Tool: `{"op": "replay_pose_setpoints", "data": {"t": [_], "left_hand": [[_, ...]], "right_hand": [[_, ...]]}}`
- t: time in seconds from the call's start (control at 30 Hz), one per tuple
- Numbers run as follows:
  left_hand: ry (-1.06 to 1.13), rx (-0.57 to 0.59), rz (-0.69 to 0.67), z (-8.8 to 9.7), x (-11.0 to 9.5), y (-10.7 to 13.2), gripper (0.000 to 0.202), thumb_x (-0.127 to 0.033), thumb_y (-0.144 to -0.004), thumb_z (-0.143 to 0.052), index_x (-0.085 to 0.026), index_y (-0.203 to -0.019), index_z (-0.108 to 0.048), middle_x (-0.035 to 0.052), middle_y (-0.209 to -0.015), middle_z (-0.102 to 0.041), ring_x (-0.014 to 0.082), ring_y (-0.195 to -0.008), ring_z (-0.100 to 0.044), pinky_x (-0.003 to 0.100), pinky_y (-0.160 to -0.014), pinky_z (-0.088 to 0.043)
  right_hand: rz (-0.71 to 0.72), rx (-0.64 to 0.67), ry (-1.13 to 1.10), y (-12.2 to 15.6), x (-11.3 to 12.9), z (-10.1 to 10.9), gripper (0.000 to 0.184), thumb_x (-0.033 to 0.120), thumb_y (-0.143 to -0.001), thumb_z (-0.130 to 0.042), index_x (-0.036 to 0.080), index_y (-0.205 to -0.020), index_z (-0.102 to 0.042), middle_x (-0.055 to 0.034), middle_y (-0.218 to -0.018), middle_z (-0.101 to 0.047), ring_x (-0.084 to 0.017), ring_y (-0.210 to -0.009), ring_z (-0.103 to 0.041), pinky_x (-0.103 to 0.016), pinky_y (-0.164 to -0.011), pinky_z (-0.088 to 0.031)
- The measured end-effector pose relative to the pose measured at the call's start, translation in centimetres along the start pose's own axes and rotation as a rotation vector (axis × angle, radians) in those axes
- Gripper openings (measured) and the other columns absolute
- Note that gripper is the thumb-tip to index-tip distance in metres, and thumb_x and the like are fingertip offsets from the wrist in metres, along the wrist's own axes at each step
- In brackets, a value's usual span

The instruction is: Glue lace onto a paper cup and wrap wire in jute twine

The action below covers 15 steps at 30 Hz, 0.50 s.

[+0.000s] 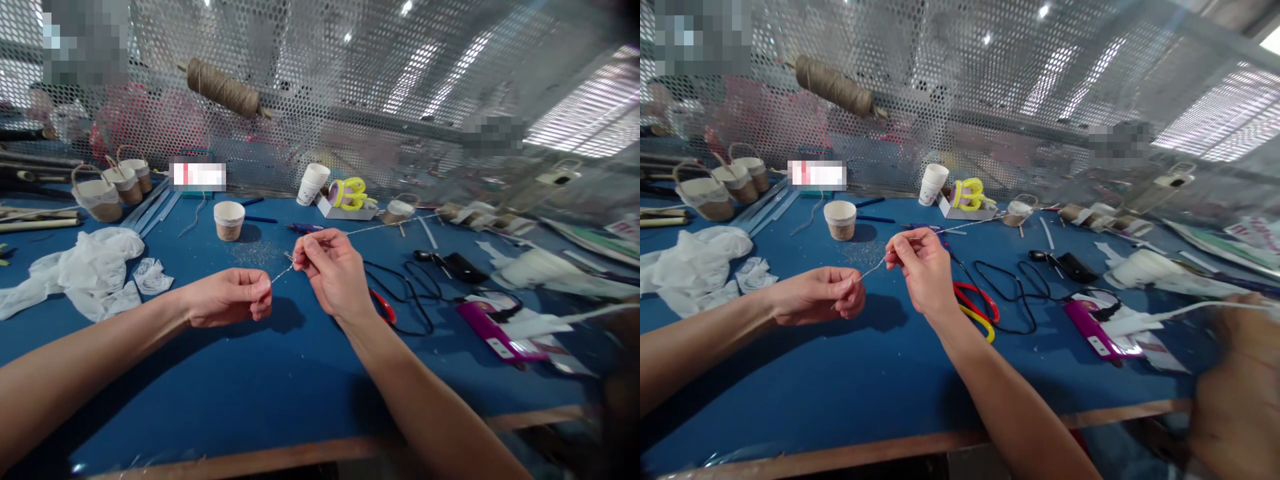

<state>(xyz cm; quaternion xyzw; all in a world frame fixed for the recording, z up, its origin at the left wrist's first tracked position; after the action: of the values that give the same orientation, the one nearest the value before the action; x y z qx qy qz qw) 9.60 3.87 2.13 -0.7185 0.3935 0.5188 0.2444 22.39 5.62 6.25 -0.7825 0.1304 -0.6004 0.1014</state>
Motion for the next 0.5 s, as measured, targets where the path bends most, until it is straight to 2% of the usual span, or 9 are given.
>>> {"op": "replay_pose_setpoints", "data": {"t": [0.07, 0.17, 0.23, 0.3, 0.43, 0.5], "left_hand": [[-0.405, -0.135, -0.069, 0.6, -0.9, 0.1, 0.034, -0.042, -0.075, -0.059, -0.017, -0.06, -0.042, -0.0044, -0.055, -0.041, 0.0101, -0.055, -0.037, 0.025, -0.056, -0.029], [-1.096, -0.419, -0.239, 1.2, -2.9, 0.6, 0.025, -0.028, -0.078, -0.053, -0.017, -0.058, -0.042, -0.0015, -0.059, -0.044, 0.0129, -0.06, -0.037, 0.028, -0.061, -0.029], [-1.265, -0.516, -0.315, 1.1, -3.5, 0.9, 0.024, -0.023, -0.078, -0.052, -0.017, -0.057, -0.043, -0.0003, -0.06, -0.045, 0.0141, -0.063, -0.038, 0.03, -0.064, -0.03], [-1.089, -0.462, -0.265, 1.5, -3.1, 0.7, 0.023, -0.027, -0.078, -0.054, -0.016, -0.06, -0.047, -0.0005, -0.06, -0.047, 0.0134, -0.061, -0.04, 0.029, -0.063, -0.032], [-0.198, -0.175, -0.037, 1.9, -0.8, 0.0, 0.033, -0.046, -0.081, -0.052, -0.015, -0.074, -0.056, 0.0036, -0.074, -0.06, 0.013, -0.069, -0.052, 0.027, -0.065, -0.037], [0.129, -0.051, 0.041, 1.4, 0.1, -0.2, 0.032, -0.046, -0.077, -0.059, -0.014, -0.078, -0.058, 0.0053, -0.079, -0.063, 0.0138, -0.073, -0.056, 0.027, -0.068, -0.039]], "right_hand": [[0.007, -0.011, 0.046, 0.0, -0.2, 0.2, 0.013, 0.02, -0.071, -0.066, 0.019, -0.071, -0.053, 0.0048, -0.061, -0.062, -0.007, -0.051, -0.055, -0.021, -0.049, -0.045], [-0.012, -0.047, 0.147, -0.1, -0.8, 0.5, 0.012, 0.021, -0.072, -0.066, 0.018, -0.071, -0.054, 0.0037, -0.061, -0.062, -0.008, -0.051, -0.057, -0.022, -0.049, -0.046], [-0.021, -0.059, 0.166, -0.2, -1.0, 0.7, 0.012, 0.021, -0.072, -0.065, 0.018, -0.071, -0.054, 0.0035, -0.062, -0.063, -0.008, -0.052, -0.057, -0.022, -0.05, -0.046], [-0.019, -0.061, 0.126, -0.3, -0.8, 0.7, 0.013, 0.021, -0.071, -0.066, 0.018, -0.071, -0.053, 0.0042, -0.062, -0.062, -0.007, -0.052, -0.056, -0.021, -0.05, -0.046], [-0.014, -0.053, 0.018, -0.6, -0.2, 0.8, 0.017, 0.021, -0.069, -0.068, 0.019, -0.07, -0.051, 0.0056, -0.061, -0.061, -0.006, -0.052, -0.054, -0.021, -0.051, -0.046], [-0.021, -0.041, -0.012, -0.6, -0.1, 0.8, 0.017, 0.021, -0.069, -0.068, 0.02, -0.07, -0.052, 0.0055, -0.061, -0.06, -0.006, -0.053, -0.054, -0.02, -0.051, -0.046]]}}
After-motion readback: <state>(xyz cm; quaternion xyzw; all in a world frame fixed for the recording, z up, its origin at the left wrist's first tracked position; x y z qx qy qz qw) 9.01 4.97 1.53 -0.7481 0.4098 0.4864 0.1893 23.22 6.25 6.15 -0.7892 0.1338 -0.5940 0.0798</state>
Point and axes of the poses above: each hand's wrist, its own y-axis away from the middle knuckle, its own z-axis out of the back of the hand, x = y × z, the point moved 6 cm from there along -y, towards the middle knuckle
